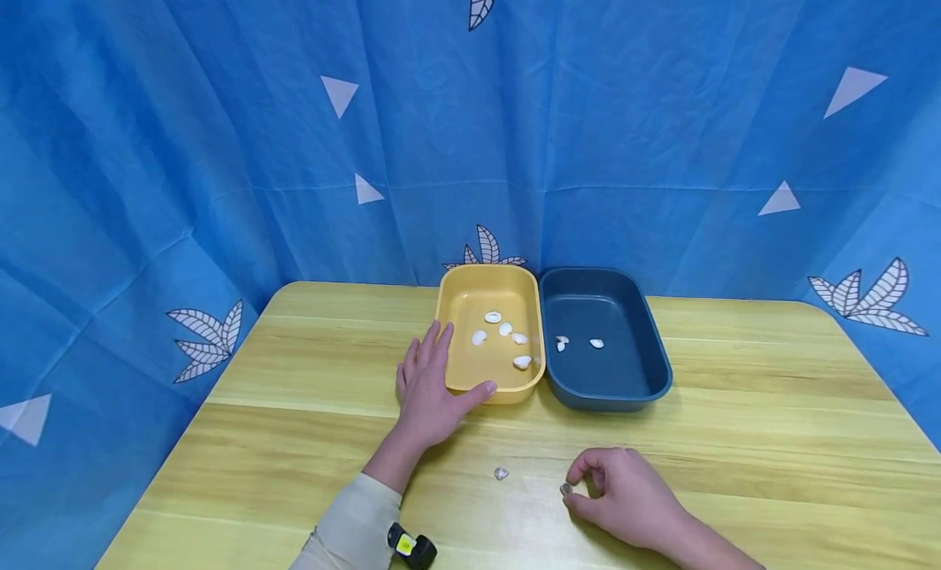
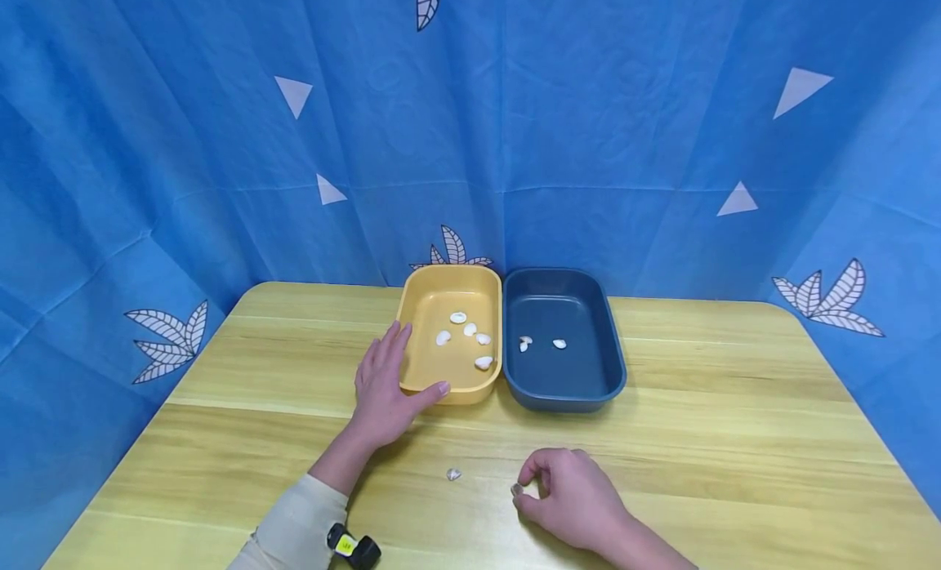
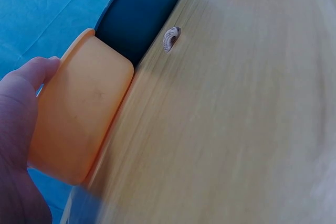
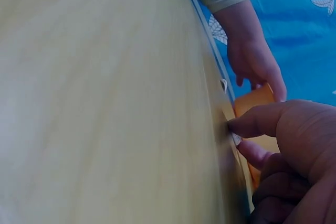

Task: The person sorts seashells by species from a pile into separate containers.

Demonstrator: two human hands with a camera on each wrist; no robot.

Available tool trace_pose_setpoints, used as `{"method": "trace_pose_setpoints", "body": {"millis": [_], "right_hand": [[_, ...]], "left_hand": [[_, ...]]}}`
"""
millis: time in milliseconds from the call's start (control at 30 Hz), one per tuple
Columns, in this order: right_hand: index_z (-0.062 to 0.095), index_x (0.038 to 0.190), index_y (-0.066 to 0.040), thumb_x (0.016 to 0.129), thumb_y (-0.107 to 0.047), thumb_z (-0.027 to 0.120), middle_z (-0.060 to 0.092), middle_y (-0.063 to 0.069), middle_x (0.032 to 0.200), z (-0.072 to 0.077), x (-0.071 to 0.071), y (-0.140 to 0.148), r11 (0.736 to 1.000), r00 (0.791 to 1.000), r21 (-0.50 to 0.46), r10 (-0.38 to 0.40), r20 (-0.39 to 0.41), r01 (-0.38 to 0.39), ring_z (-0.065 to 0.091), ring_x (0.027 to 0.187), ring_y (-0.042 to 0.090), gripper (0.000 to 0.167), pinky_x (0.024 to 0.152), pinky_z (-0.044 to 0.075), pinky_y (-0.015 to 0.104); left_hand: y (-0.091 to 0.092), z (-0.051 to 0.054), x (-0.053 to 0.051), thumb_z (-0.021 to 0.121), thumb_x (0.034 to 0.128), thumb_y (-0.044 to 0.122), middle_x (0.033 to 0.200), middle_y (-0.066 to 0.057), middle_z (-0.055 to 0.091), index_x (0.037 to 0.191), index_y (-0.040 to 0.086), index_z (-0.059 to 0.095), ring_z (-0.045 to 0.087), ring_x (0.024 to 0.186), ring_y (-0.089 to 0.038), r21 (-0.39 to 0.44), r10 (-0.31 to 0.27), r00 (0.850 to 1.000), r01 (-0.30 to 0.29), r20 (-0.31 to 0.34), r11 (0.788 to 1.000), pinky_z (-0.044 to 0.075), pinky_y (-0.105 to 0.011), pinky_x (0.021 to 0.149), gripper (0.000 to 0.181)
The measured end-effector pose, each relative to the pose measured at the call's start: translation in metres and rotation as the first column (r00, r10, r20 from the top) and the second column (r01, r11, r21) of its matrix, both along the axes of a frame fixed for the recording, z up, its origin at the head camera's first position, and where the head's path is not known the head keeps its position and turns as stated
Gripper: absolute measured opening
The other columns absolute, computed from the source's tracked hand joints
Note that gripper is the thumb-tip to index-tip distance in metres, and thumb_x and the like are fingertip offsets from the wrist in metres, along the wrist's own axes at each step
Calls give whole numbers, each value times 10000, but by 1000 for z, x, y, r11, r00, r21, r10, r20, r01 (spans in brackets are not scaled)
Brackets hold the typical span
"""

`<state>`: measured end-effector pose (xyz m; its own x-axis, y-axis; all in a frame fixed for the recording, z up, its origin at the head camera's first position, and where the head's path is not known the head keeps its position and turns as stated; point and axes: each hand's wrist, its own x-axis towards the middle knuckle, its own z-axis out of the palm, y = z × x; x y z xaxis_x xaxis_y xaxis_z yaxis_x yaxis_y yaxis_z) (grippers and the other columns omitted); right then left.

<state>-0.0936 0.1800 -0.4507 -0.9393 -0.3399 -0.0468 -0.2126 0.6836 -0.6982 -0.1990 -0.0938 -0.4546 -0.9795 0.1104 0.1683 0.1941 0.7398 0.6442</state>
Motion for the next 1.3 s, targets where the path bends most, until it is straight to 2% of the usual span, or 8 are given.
{"method": "trace_pose_setpoints", "body": {"millis": [300, 667, 767, 967, 1300], "right_hand": [[664, 812, -253, 782, -204, 821, 431, -149, 539, 1, 1, -3, 1000, 999, 23, -9, -34, 10, 413, 503, 17, 166, 501, 383, 238], [671, 806, -243, 765, -164, 810, 446, -138, 534, 4, 0, 0, 1000, 1000, -7, -27, -10, 27, 410, 486, 22, 165, 474, 373, 240], [675, 810, -234, 767, -138, 811, 439, -135, 522, 8, -2, 3, 999, 999, -33, -42, -24, 41, 394, 462, 19, 172, 450, 365, 237], [679, 816, -232, 763, -105, 822, 364, -157, 527, 22, -9, 9, 994, 988, -60, -95, -118, 88, 332, 470, 3, 198, 455, 329, 223], [713, 856, -197, 789, -106, 818, 305, -139, 538, 48, -25, 19, 985, 974, -101, -155, -168, 139, 296, 484, 36, 154, 479, 322, 251]], "left_hand": [[0, 0, 0, 687, 782, 694, 1660, 35, 91, 1612, 258, 196, 68, 1473, -390, 3, 3, 1000, -3, 8, 1000, 31, -631, 1117, 1059], [-1, -1, 0, 686, 778, 702, 1659, 38, 94, 1611, 260, 201, 65, 1473, -385, 6, 4, 1000, -4, 4, 1000, 31, -630, 1116, 1060], [-1, -2, 0, 681, 778, 708, 1658, 39, 97, 1611, 264, 201, 64, 1473, -382, 8, 3, 1000, -3, 1, 1000, 32, -630, 1115, 1059], [0, -2, 0, 681, 779, 708, 1658, 35, 103, 1609, 258, 209, 65, 1472, -375, 8, 3, 1000, -3, -3, 1000, 32, -628, 1115, 1056], [0, -1, 0, 683, 784, 693, 1658, 23, 101, 1610, 246, 209, 73, 1469, -387, 3, -2, 1000, 2, -3, 1000, 35, -629, 1115, 1052]]}}
